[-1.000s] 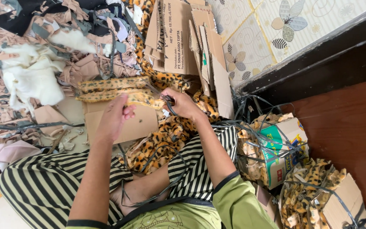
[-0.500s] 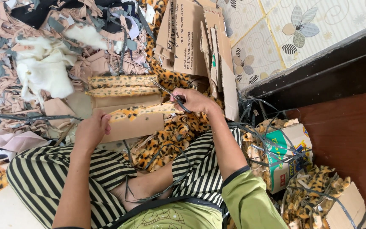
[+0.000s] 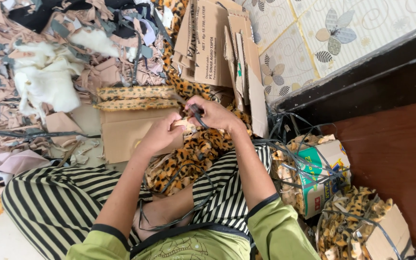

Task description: The person sits on the floor and folds a piece of beige fabric, then places it aside. They then use scissors to cut a leopard-print fabric into strips, stacking the cut pieces on a cardboard sheet.

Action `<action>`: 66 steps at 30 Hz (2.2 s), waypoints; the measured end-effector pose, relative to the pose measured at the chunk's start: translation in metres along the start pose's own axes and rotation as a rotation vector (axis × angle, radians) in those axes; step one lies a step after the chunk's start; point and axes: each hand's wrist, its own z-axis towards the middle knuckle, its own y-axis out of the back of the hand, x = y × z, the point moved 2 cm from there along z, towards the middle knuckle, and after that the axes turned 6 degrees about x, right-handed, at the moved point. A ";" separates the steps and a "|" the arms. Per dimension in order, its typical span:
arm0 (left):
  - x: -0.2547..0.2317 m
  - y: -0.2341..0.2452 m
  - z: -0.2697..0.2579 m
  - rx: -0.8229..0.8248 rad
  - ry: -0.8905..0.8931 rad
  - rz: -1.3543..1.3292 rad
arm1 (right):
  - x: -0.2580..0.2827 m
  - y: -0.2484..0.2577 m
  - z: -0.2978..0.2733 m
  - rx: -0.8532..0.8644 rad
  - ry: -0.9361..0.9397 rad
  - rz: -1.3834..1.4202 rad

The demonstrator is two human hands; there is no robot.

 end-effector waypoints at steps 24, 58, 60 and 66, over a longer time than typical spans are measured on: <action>-0.042 0.057 -0.041 0.056 0.093 -0.812 | 0.019 -0.083 -0.077 0.209 -0.129 0.778; -0.033 0.042 -0.044 -0.084 0.257 -0.830 | -0.010 -0.084 -0.037 0.074 -0.106 0.726; -0.045 0.046 -0.051 -0.071 0.292 -0.748 | -0.005 -0.083 -0.038 0.119 -0.083 0.710; -0.048 0.044 -0.042 -0.024 0.281 -0.599 | -0.026 -0.085 -0.028 0.130 -0.032 0.575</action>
